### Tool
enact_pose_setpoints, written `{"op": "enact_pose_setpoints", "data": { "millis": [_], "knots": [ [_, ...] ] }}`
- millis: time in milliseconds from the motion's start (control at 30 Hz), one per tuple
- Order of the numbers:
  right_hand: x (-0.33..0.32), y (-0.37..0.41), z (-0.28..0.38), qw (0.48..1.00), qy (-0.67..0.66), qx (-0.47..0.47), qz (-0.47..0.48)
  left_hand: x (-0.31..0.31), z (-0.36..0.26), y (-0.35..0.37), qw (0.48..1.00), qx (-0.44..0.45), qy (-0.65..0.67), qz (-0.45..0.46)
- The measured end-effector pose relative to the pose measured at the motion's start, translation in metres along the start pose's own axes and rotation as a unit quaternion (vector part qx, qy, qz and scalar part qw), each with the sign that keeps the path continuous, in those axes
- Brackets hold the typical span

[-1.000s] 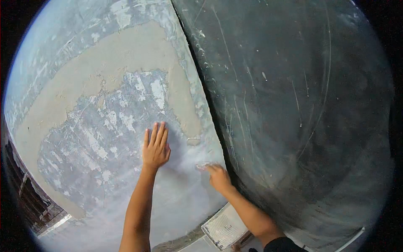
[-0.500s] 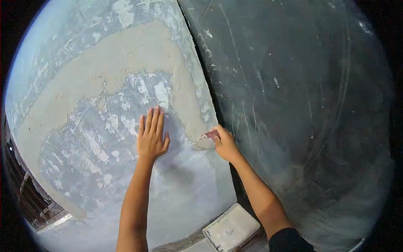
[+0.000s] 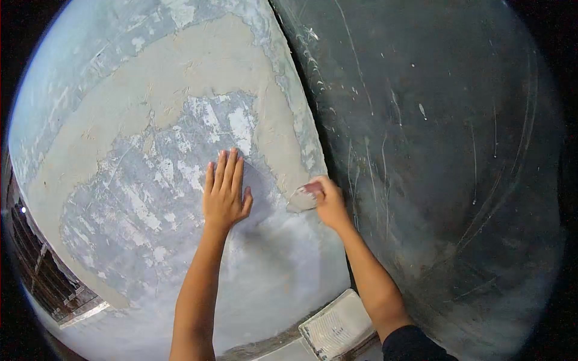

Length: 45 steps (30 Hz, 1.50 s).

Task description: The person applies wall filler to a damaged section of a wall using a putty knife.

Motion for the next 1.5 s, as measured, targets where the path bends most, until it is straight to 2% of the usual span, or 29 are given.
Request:
{"op": "enact_pose_setpoints", "data": {
  "millis": [67,133,200,300,367,467,500,533,633,667,733,800,867,933,967,1000,1067,1100,1167,1200,1267,1300,1333,1400,1433,1500],
  "knots": [
    [0.005,0.0,0.0,1.0,0.029,-0.009,0.009,0.001,0.0,0.0,1.0,0.0,-0.002,0.001],
    [-0.017,-0.005,-0.021,0.996,-0.032,0.058,-0.067,0.001,0.0,0.001,1.0,0.002,-0.004,-0.002],
    [-0.037,-0.004,-0.04,0.987,-0.078,0.076,-0.122,0.001,0.0,0.001,1.0,0.002,-0.001,-0.008],
    [-0.03,0.004,-0.034,0.986,-0.111,0.07,-0.103,-0.001,-0.001,0.0,1.0,0.002,0.005,-0.015],
    [0.008,0.006,-0.014,0.997,-0.068,0.022,0.003,-0.001,-0.003,0.001,1.0,0.003,0.006,-0.014],
    [0.011,0.0,-0.02,0.996,-0.046,0.076,0.005,0.0,-0.001,0.0,1.0,-0.005,-0.012,-0.002],
    [-0.003,-0.002,-0.025,0.993,-0.054,0.096,-0.042,0.0,-0.001,0.001,1.0,-0.001,-0.003,-0.014],
    [-0.018,-0.004,-0.035,0.992,-0.046,0.066,-0.097,-0.001,-0.001,0.002,1.0,0.003,0.007,-0.025],
    [-0.046,0.003,-0.063,0.977,-0.101,0.11,-0.151,-0.001,0.0,0.002,1.0,0.001,0.009,-0.028],
    [-0.045,0.006,-0.061,0.977,-0.1,0.109,-0.15,-0.001,0.0,0.001,1.0,0.0,0.009,-0.029],
    [-0.023,0.013,-0.029,0.992,-0.091,0.047,-0.079,-0.001,0.0,0.002,1.0,0.001,0.008,-0.029],
    [0.003,0.019,-0.019,0.991,-0.089,0.1,0.0,-0.001,-0.001,0.002,1.0,0.002,0.009,-0.027],
    [-0.001,0.013,-0.038,0.992,-0.076,0.097,-0.03,-0.001,-0.001,0.002,1.0,0.001,0.009,-0.026],
    [-0.027,0.005,-0.054,0.985,-0.125,0.044,-0.113,0.0,-0.001,0.003,1.0,0.003,0.01,-0.029],
    [-0.042,0.009,-0.068,0.98,-0.089,0.095,-0.151,-0.001,0.0,0.002,1.0,0.003,0.008,-0.03],
    [-0.042,0.009,-0.075,0.961,-0.213,0.115,-0.134,-0.001,0.0,0.002,0.999,0.003,0.01,-0.032],
    [-0.039,0.015,-0.072,0.976,-0.127,0.11,-0.136,-0.001,-0.001,0.001,0.999,0.0,0.015,-0.033],
    [-0.03,0.016,-0.07,0.976,-0.125,0.113,-0.136,-0.001,0.0,0.0,1.0,-0.002,0.013,-0.028],
    [0.006,0.014,-0.055,0.993,-0.098,0.055,-0.039,0.002,-0.001,0.003,1.0,-0.003,0.013,-0.02],
    [0.006,0.011,-0.056,0.993,-0.098,0.056,-0.04,0.002,-0.001,0.003,1.0,0.0,0.01,-0.024],
    [-0.014,0.007,-0.066,0.986,-0.079,0.086,-0.12,0.0,-0.001,0.003,1.0,0.001,0.006,-0.029],
    [-0.024,0.009,-0.081,0.975,-0.141,0.114,-0.126,0.0,-0.001,0.003,1.0,0.001,0.009,-0.028],
    [-0.039,0.014,-0.091,0.966,-0.098,0.152,-0.182,0.0,-0.001,0.003,1.0,-0.001,0.011,-0.027],
    [-0.048,0.019,-0.091,0.956,-0.133,0.158,-0.208,0.0,-0.001,0.003,1.0,-0.004,0.012,-0.029],
    [-0.045,0.019,-0.084,0.956,-0.133,0.156,-0.208,0.0,-0.001,0.003,0.999,-0.006,0.013,-0.029],
    [-0.019,0.017,-0.051,0.98,-0.119,0.098,-0.127,0.0,0.0,0.003,1.0,-0.006,0.015,-0.026]
  ]
}}
Point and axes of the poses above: each hand's wrist, its own y-axis away from the middle knuckle, its own x-axis out of the palm, z = x × y, the point moved 10 cm from there along -y, towards the middle knuckle, and after that the axes turned 4 degrees about x, right-handed, at the moved point
